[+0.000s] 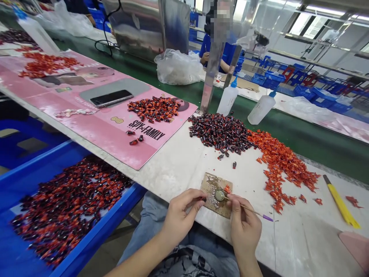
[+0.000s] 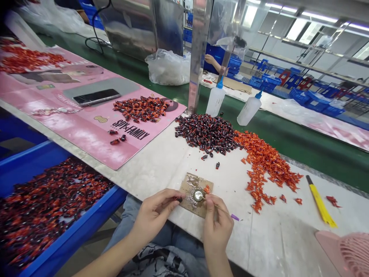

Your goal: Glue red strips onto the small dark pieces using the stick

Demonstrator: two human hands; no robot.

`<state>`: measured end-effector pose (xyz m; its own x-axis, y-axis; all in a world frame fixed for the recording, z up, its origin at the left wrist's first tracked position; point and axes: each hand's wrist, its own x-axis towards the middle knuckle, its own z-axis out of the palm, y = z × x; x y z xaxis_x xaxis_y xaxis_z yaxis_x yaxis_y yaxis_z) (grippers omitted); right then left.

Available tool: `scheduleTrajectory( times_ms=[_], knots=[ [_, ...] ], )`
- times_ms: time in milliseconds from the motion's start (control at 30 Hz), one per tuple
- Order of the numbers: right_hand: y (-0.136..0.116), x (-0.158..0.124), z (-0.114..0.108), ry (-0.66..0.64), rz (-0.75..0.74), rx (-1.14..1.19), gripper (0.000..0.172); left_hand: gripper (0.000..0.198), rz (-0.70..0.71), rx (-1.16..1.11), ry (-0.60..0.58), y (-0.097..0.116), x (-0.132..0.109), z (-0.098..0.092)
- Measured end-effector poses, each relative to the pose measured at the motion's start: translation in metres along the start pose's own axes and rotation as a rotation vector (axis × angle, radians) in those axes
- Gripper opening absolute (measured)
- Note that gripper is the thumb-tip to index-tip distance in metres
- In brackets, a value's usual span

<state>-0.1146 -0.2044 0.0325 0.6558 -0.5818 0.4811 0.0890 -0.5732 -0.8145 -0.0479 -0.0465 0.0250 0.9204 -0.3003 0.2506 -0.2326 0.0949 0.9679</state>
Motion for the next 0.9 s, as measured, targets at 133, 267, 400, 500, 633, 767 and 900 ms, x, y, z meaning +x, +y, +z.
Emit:
scheduleTrajectory(
  times_ms=[133, 267, 400, 500, 633, 767, 900],
  knots=[
    [-0.010, 0.001, -0.003, 0.082, -0.013, 0.040, 0.030, 0.029, -0.238, -0.268, 0.017, 0.007, -0.003, -0.002],
    [-0.026, 0.002, -0.007, 0.110, -0.034, 0.217, 0.021, 0.040, -0.457, -0.535, 0.028, 0.022, -0.007, -0.005],
    [-0.042, 0.000, -0.007, -0.027, -0.190, 0.439, 0.013, 0.036, -0.476, -0.614, 0.039, 0.038, -0.011, -0.006],
    [-0.047, -0.002, -0.006, -0.124, -0.269, 0.466, 0.014, 0.033, -0.439, -0.602, 0.050, 0.045, -0.013, -0.007],
    [-0.046, -0.006, -0.006, -0.217, -0.291, 0.453, 0.014, 0.031, -0.406, -0.584, 0.051, 0.048, -0.015, -0.009],
    [-0.045, -0.009, -0.006, -0.247, -0.293, 0.465, 0.014, 0.034, -0.421, -0.551, 0.036, 0.051, -0.016, -0.010],
    [-0.048, -0.009, -0.007, -0.280, -0.351, 0.436, 0.014, 0.027, -0.442, -0.608, 0.026, 0.056, -0.017, -0.010]
  ],
)
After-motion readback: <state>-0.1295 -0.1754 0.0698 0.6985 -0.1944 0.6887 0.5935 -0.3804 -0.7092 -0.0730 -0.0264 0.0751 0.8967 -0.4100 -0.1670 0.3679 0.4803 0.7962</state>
